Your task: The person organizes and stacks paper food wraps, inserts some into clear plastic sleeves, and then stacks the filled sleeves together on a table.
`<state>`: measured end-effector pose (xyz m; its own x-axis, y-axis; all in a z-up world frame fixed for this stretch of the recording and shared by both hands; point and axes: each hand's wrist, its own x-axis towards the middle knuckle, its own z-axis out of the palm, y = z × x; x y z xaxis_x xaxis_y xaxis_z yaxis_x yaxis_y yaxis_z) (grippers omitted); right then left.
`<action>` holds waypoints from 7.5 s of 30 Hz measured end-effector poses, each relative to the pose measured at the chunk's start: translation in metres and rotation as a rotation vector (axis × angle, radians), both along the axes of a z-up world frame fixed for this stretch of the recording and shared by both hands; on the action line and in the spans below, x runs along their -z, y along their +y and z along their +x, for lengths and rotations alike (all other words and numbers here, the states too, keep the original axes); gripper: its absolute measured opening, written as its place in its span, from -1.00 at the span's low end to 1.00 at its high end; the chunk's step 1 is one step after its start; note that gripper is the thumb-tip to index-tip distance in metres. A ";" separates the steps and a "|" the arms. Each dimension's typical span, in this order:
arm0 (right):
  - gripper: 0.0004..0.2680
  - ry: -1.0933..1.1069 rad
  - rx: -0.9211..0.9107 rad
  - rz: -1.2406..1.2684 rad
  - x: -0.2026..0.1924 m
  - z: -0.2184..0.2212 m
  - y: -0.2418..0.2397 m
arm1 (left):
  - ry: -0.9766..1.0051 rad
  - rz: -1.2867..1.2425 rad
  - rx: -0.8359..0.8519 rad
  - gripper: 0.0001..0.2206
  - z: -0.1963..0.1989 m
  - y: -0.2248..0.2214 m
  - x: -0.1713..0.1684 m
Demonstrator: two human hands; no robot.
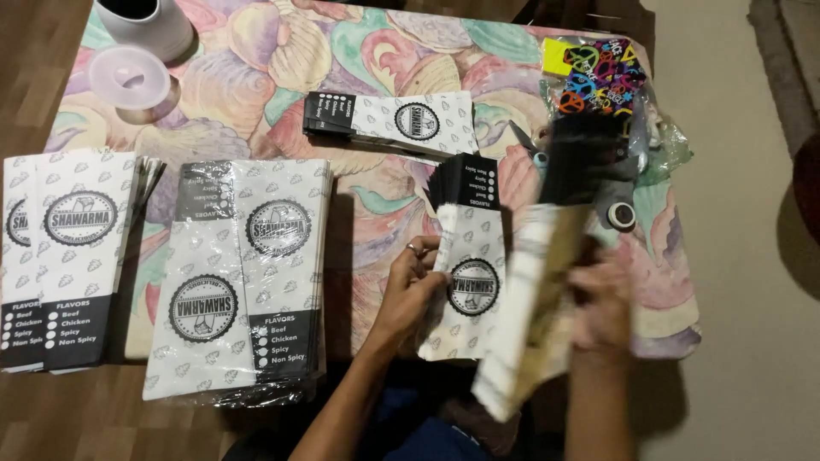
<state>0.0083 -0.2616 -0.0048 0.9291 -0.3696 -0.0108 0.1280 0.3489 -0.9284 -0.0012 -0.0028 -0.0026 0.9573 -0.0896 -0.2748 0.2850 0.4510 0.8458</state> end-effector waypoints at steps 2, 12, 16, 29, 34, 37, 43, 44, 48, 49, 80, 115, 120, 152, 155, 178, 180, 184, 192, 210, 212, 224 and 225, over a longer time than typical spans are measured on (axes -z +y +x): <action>-0.67 0.019 -0.323 -0.001 0.017 0.008 0.044 | -0.153 -0.159 -0.011 -0.54 -0.002 -0.004 0.005; -0.63 0.076 -0.143 -0.542 -0.015 -0.013 0.091 | -0.378 0.086 -0.094 -0.58 0.003 -0.019 0.006; -0.48 -0.291 -0.231 -0.841 -0.014 -0.003 0.069 | -0.627 0.190 -0.088 -0.60 0.006 -0.015 -0.008; -0.57 -0.184 -0.535 -0.586 0.054 0.006 0.048 | -0.893 0.490 -0.233 -0.42 0.018 0.005 -0.025; -0.69 -0.201 -0.532 -0.486 0.074 -0.004 0.043 | -0.880 0.597 -0.328 -0.26 0.010 -0.005 -0.020; -0.84 -0.284 -0.490 -0.531 0.062 -0.009 0.053 | -0.893 0.617 -0.350 -0.14 0.004 -0.007 -0.024; -0.92 -0.364 -0.480 -0.444 0.050 -0.014 0.065 | -0.987 0.587 -0.375 0.04 0.010 -0.015 -0.009; -0.91 -0.368 -0.480 -0.402 0.051 -0.013 0.072 | -1.030 0.615 -0.383 0.07 0.015 -0.015 -0.001; -0.85 -0.274 -0.517 -0.399 0.024 -0.017 0.070 | -1.041 0.614 -0.389 -0.03 0.012 -0.014 -0.006; -0.91 -0.308 -0.450 -0.532 0.020 -0.016 0.066 | -1.043 0.629 -0.377 0.03 0.011 -0.013 -0.009; -0.57 -0.115 -0.334 -0.723 0.091 -0.007 0.092 | -0.844 0.567 -0.275 -0.71 0.017 -0.010 -0.003; -0.92 0.018 -0.810 -0.655 0.017 0.002 0.051 | 0.004 0.067 -0.383 -0.58 0.078 0.001 -0.005; -0.92 0.057 -0.783 -0.620 0.039 0.021 0.059 | -0.064 0.203 -0.338 -0.36 0.113 0.005 0.018; -0.51 -0.121 -0.198 -1.248 0.048 0.214 -0.157 | -1.270 1.408 0.058 -0.71 0.265 -0.251 0.083; -0.74 -0.045 0.274 -1.293 0.081 0.226 -0.213 | -1.201 1.435 0.137 -0.79 0.261 -0.246 0.075; -0.90 -0.094 0.412 -1.295 0.088 0.242 -0.209 | -1.100 1.443 0.107 -0.79 0.262 -0.275 0.093; -0.91 -0.109 0.373 -1.203 0.082 0.243 -0.207 | -1.091 1.438 0.090 -0.74 0.260 -0.276 0.088; -0.74 0.090 0.241 -0.817 0.052 0.233 -0.185 | -1.092 1.369 -0.009 -0.88 0.262 -0.283 0.083; -0.71 -0.067 0.346 -1.208 0.047 0.218 -0.182 | -0.977 1.498 -0.046 -0.91 0.267 -0.273 0.072; -0.81 0.050 0.142 -1.707 0.089 0.222 -0.181 | -1.026 1.363 0.100 -0.75 0.279 -0.279 0.099; -0.91 -0.035 0.237 -1.688 0.092 0.225 -0.182 | -1.042 1.395 0.136 -0.47 0.276 -0.280 0.099; -0.91 -0.351 -0.043 -1.375 -0.018 0.177 -0.127 | -0.990 1.476 -0.282 -0.32 0.276 -0.283 0.100; -0.91 -0.352 -0.044 -1.375 -0.029 0.168 -0.120 | -0.989 1.476 -0.283 -0.32 0.279 -0.283 0.102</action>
